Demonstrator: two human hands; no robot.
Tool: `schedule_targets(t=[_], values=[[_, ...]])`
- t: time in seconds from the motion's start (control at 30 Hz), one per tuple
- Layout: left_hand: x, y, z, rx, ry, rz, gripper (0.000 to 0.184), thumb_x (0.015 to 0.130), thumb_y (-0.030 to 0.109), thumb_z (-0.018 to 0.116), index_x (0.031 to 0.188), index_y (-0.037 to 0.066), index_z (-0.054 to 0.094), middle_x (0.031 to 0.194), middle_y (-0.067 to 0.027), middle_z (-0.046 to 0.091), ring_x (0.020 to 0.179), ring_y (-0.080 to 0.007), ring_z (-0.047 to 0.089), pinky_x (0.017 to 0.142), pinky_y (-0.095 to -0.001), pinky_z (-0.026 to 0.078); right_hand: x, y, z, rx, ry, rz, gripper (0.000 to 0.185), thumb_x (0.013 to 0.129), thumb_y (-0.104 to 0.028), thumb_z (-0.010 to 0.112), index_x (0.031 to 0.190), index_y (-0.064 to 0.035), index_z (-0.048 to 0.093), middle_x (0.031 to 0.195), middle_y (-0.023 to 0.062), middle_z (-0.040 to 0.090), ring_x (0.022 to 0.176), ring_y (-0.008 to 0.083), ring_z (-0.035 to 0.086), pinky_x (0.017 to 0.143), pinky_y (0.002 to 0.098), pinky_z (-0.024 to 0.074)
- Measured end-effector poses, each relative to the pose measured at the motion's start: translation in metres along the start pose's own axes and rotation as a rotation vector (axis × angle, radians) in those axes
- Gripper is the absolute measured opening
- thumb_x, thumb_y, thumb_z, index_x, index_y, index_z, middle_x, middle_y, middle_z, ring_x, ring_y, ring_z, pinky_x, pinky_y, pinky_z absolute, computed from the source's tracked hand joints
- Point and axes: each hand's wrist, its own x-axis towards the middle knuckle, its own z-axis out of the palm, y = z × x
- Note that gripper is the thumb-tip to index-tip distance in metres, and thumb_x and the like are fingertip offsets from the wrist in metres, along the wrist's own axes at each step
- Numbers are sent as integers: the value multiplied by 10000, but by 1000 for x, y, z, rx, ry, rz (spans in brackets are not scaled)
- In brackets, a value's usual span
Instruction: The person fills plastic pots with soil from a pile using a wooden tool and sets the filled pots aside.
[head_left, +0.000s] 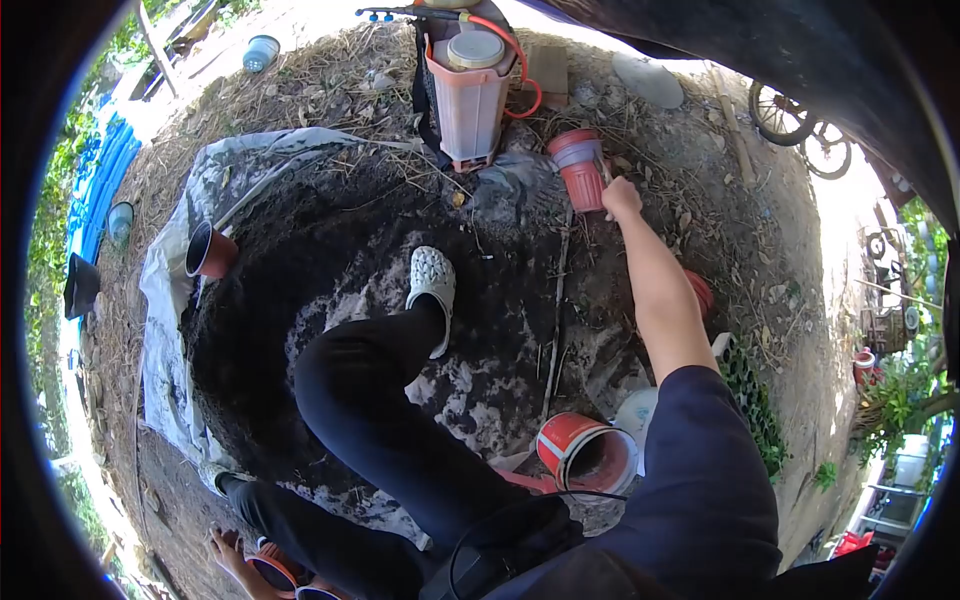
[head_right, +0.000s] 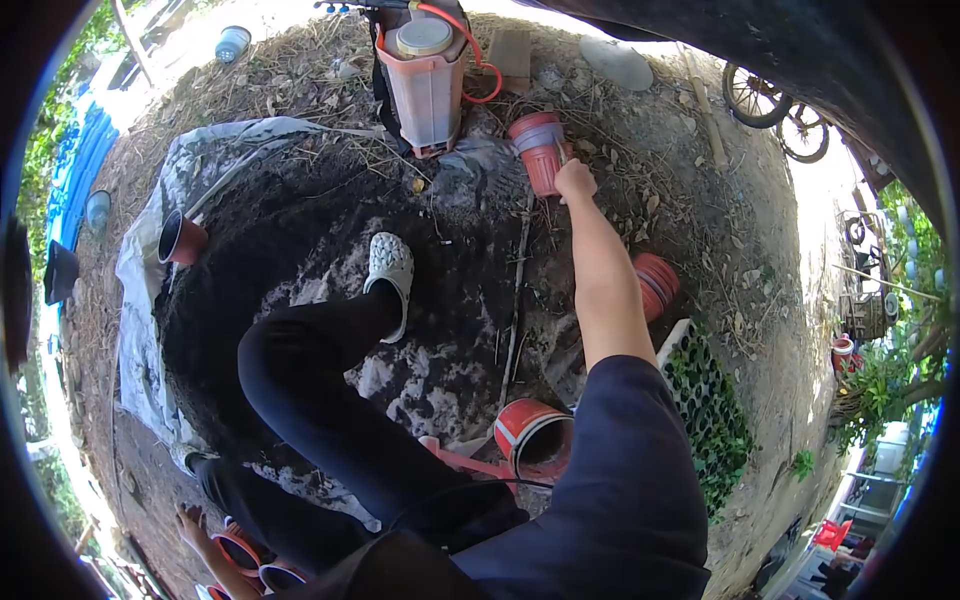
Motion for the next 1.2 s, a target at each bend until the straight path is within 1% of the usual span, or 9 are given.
schedule_targets(t=[0.1,0.33,0.57,0.63,0.7,0.83,0.97,1.1,1.2], values=[[-8,6,3,63,19,-23,455,970,479,560,1196,85,593,973,-91,688,876,-202,671,738,-333,494,56,13,-3,-185,179,-96,322,927,-146,458,1153,-17,649,938,190,733,869,292,734,870,417,548],[0,13,32,468,3,232,419,991,446,548,1069,39,611,815,-49,657,683,-87,569,585,-226,417,70,-8,-61,-435,-307,-195,210,879,-26,460,952,47,642,729,137,671,562,233,649,544,390,533],[-2,22,34,426,-4,310,404,1015,426,514,1037,39,628,822,-46,655,683,-99,584,590,-244,419,27,-44,-129,-631,-882,-157,156,964,-151,532,1050,-51,615,697,51,610,515,151,556,530,326,490],[-1,16,32,380,-17,308,402,1007,434,528,1040,47,633,823,-45,656,690,-106,590,598,-251,424,14,-42,-132,-146,-978,-334,167,982,-193,547,1109,-91,583,726,39,611,514,122,547,534,315,481],[-1,13,30,353,-14,266,407,996,446,543,1044,53,637,835,-48,664,710,-114,598,625,-260,451,12,-41,-121,-7,-1026,-401,198,999,-249,547,1124,-96,559,739,25,604,513,104,539,525,301,482],[0,13,34,315,23,228,411,988,453,555,1048,54,637,853,-56,674,738,-122,608,660,-268,480,6,-43,-59,327,-687,-475,212,1016,-260,524,1116,-74,541,705,8,554,496,107,524,476,267,444],[5,9,34,247,1,226,410,991,443,560,1047,42,627,861,-72,678,752,-139,630,678,-273,497,5,-38,33,361,-341,-245,355,964,-357,596,1054,-13,593,797,100,646,465,183,576,495,329,482],[-9,14,33,170,-46,240,365,1000,402,564,1048,44,617,842,-74,670,754,-136,640,692,-266,503,-33,-17,98,-9,116,-205,530,855,-448,710,1097,12,607,1053,229,692,942,383,690,805,473,538],[-21,19,20,222,-94,281,339,1004,380,564,1054,49,618,849,-69,674,747,-132,644,704,-269,508,-67,0,104,-72,189,-52,528,829,-401,740,1144,-18,558,1083,214,689,1058,386,653,885,487,521]])
